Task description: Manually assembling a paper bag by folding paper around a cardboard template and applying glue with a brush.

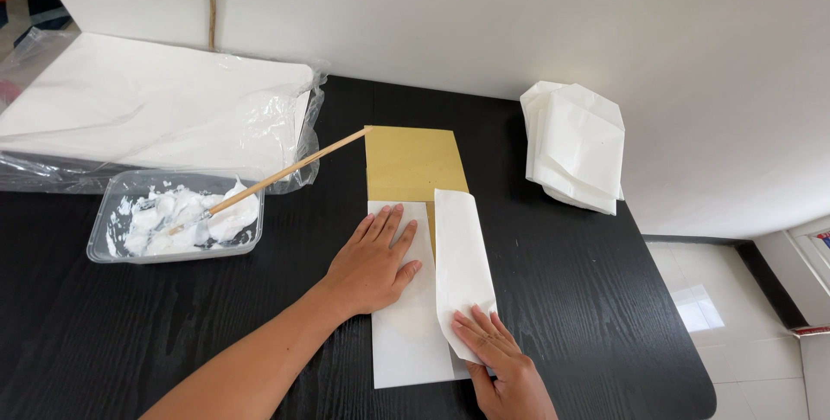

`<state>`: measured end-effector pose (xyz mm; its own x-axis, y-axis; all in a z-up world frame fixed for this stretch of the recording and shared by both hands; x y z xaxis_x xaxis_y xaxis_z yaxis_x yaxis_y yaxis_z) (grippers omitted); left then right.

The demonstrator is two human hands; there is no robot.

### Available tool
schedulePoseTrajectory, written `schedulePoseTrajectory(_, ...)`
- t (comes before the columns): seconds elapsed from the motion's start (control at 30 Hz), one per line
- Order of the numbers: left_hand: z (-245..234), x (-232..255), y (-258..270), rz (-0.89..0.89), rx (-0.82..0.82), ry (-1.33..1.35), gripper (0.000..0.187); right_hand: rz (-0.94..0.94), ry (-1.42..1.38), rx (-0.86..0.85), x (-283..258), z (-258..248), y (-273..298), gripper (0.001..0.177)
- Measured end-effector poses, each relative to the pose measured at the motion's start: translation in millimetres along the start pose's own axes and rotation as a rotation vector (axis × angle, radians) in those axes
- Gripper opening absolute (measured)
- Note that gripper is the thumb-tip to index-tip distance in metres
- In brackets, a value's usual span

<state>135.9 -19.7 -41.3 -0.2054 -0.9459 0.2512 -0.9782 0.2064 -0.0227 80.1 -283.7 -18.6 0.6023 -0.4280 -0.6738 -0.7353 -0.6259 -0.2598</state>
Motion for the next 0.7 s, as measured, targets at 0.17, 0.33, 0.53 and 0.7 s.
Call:
schedulePoseTrajectory(0.17,1.9,-3.1,-0.3,0.036,0.028,0.005,0.07,-0.121,0.057,-0.067,-2.8,-2.6,0.6,0.049)
schedulePoseTrajectory(0.33,-0.2,-2.9,1.0,0.041,0.022,0.004,0.069,-0.136,-0.036,-0.093,-13.2,-32.5,-6.6,0.063)
schedulePoseTrajectory(0.53,-9.1,0.9,2.4,0.027,-0.047,0.03,0.069,0.234,-0.162,0.068,18.8,-67.4,-79.5,0.073)
schedulePoseTrajectory(0.7,-61.3,19.0,13.6,-0.071,-0.249,0.033,0.064,0.241,0.026,-0.187,17.9,-69.1,-131.4,0.058)
Point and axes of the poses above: each hand's wrist, its own y-axis away from the middle knuckle, its own z-axis out of the palm, x = y × z, the point moved 2 cm from there along -y, towards the middle knuckle, and after that the axes turned 1 degree about -y, right-handed, at the moved point
